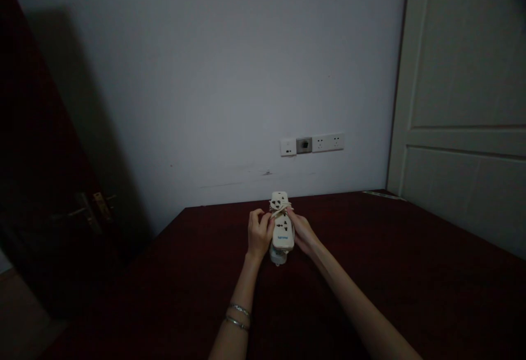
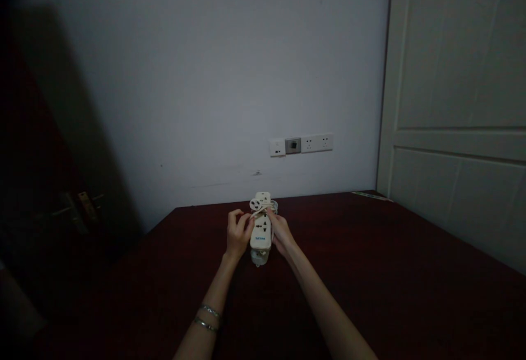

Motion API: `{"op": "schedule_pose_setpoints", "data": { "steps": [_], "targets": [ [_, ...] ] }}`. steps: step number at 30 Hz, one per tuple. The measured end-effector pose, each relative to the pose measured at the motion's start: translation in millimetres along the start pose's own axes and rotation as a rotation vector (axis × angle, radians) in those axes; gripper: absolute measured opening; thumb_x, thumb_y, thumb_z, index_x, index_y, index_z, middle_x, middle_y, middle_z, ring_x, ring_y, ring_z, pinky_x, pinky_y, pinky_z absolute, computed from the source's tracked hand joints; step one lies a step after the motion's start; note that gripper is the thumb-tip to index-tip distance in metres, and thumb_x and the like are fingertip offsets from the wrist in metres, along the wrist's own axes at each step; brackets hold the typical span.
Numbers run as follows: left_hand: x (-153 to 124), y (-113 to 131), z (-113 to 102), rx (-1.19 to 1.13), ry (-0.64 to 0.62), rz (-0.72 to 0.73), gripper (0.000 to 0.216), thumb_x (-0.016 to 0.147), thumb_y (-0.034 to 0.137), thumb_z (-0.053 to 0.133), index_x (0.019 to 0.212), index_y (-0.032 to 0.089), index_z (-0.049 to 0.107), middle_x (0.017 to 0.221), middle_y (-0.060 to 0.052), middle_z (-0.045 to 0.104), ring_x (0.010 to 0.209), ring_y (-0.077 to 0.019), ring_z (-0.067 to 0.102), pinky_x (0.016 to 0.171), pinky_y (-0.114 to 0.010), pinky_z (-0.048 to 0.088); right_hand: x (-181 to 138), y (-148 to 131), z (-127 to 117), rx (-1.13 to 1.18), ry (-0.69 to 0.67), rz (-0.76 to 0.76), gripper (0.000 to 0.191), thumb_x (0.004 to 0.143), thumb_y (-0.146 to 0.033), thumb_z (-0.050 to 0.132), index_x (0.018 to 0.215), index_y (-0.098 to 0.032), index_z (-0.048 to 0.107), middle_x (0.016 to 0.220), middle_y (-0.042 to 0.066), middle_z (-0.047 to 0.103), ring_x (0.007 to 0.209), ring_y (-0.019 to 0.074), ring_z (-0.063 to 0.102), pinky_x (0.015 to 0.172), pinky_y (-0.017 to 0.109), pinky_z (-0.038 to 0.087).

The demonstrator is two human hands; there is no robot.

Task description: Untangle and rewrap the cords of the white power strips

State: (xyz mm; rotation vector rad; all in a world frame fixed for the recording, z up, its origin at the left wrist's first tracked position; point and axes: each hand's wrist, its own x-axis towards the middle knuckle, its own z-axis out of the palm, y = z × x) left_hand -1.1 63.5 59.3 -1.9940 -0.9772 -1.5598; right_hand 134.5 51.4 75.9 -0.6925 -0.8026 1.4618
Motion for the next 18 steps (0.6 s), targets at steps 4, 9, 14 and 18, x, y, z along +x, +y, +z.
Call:
{"op": "schedule_pose_setpoints", "data": {
  "steps": [4,9,14,18],
  "targets": [
    [1,-1,-4,-0.015,-0.003,-0.013,0.011,0.08,0.02,0.053,0.087,0.017,0.061,0.088,-0.008,0.049,0.085,-0.0179,0.048,0.078,-0.032,0.044,-1,1,2,-0.017,0.012,0.014,0.024,0.078,-0.038,0.06,0.076,-0.014,0.062,0.068,0.008,0.069,0.058,0.0184,0.065,0.055,0.028,0.052],
    [9,-1,-1,-0.365,-0.058,-0.364,0.021,0.077,0.035,0.057,0.091,0.019,0.059,0.094,-0.008,0.054,0.09,-0.0181,0.052,0.078,-0.028,0.044,1,3,0,-0.043,0.04,-0.037,0.027,0.076,-0.041,0.061,0.074,-0.014,0.06,0.066,0.007,0.069,0.057,0.0175,0.064,0.052,0.026,0.051],
    [13,3,14,-1.122,-0.086,-1.303,0.056,0.082,0.058,0.036,0.113,0.013,0.051,0.105,-0.014,0.059,0.089,-0.0209,0.059,0.07,-0.029,0.047,3,4,-2,-0.058,-0.048,-0.083,0.035,0.074,-0.047,0.061,0.082,-0.013,0.061,0.072,0.008,0.069,0.06,0.0174,0.064,0.052,0.025,0.049],
    [13,14,19,-1.609,-0.223,-1.54,0.058,0.08,0.058,0.044,0.101,0.007,0.06,0.088,-0.014,0.066,0.079,-0.0236,0.063,0.071,-0.032,0.047,4,2,0,-0.269,-0.026,-0.178,0.041,0.071,-0.053,0.059,0.078,-0.012,0.063,0.07,0.007,0.068,0.06,0.017,0.062,0.053,0.025,0.047]
  ]
}}
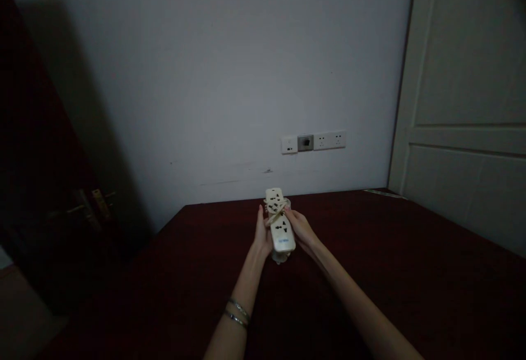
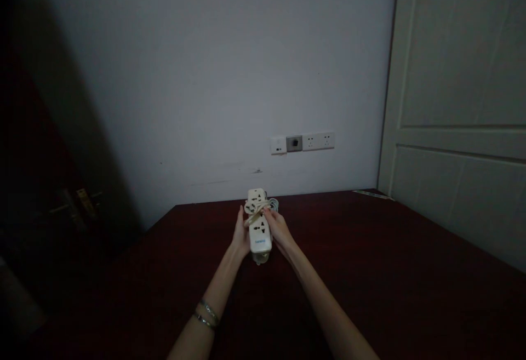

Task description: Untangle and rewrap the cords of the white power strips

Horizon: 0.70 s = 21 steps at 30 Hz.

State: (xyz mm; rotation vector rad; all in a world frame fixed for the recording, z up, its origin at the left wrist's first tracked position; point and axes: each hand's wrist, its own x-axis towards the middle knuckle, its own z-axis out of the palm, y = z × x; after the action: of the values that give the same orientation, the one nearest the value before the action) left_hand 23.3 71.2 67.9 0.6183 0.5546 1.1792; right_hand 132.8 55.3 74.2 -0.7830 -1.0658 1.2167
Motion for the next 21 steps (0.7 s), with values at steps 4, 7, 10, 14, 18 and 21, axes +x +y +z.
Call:
{"op": "schedule_pose_setpoints", "data": {
  "steps": [4,7,10,14,18,21],
  "targets": [
    [-2,0,5,-0.159,-0.025,-0.026,0.046,0.08,0.051,0.05,0.098,0.01,0.062,0.081,-0.01,0.068,0.07,-0.0207,0.064,0.075,-0.033,0.047,-2,-15,-13,-0.515,0.031,-0.189,0.039,0.073,-0.052,0.057,0.074,-0.014,0.067,0.074,0.007,0.068,0.069,0.0196,0.061,0.063,0.029,0.046],
    [-1,3,4,-0.124,-0.084,-0.115,0.049,0.079,0.052,0.05,0.098,0.009,0.063,0.081,-0.011,0.068,0.069,-0.022,0.064,0.075,-0.036,0.047,-6,-33,-26,-0.779,0.086,-0.434,0.032,0.076,-0.045,0.057,0.08,-0.016,0.069,0.08,0.007,0.066,0.071,0.019,0.059,0.068,0.031,0.045],
    [0,3,3,-0.078,-0.104,-0.161,0.051,0.079,0.055,0.05,0.096,0.009,0.063,0.079,-0.012,0.068,0.068,-0.0237,0.064,0.073,-0.038,0.047,-10,-48,-31,-0.82,-0.041,-0.652,0.025,0.081,-0.033,0.054,0.097,-0.018,0.066,0.093,0.008,0.063,0.082,0.0178,0.058,0.073,0.031,0.045],
    [-1,1,3,-0.07,-0.083,-0.197,0.049,0.078,0.055,0.051,0.092,0.009,0.064,0.074,-0.011,0.068,0.062,-0.0213,0.063,0.069,-0.035,0.047,-9,-54,-30,-0.872,-0.244,-0.673,0.027,0.079,-0.024,0.057,0.105,-0.021,0.064,0.1,0.007,0.062,0.093,0.019,0.054,0.08,0.034,0.044],
    [-2,4,4,-0.039,-0.042,-0.198,0.049,0.078,0.056,0.05,0.09,0.01,0.064,0.072,-0.01,0.068,0.061,-0.0216,0.063,0.068,-0.035,0.047,-6,-49,-34,-0.895,-0.283,-0.679,0.029,0.078,-0.025,0.059,0.107,-0.022,0.062,0.099,0.006,0.063,0.092,0.0188,0.053,0.08,0.035,0.044],
    [-1,6,3,-0.023,-0.051,-0.2,0.049,0.079,0.055,0.049,0.091,0.01,0.064,0.074,-0.01,0.069,0.062,-0.0222,0.064,0.069,-0.036,0.047,-5,-45,-36,-0.93,-0.262,-0.709,0.026,0.079,-0.028,0.059,0.104,-0.023,0.061,0.097,0.005,0.062,0.092,0.0189,0.053,0.079,0.034,0.045]
  ]
}}
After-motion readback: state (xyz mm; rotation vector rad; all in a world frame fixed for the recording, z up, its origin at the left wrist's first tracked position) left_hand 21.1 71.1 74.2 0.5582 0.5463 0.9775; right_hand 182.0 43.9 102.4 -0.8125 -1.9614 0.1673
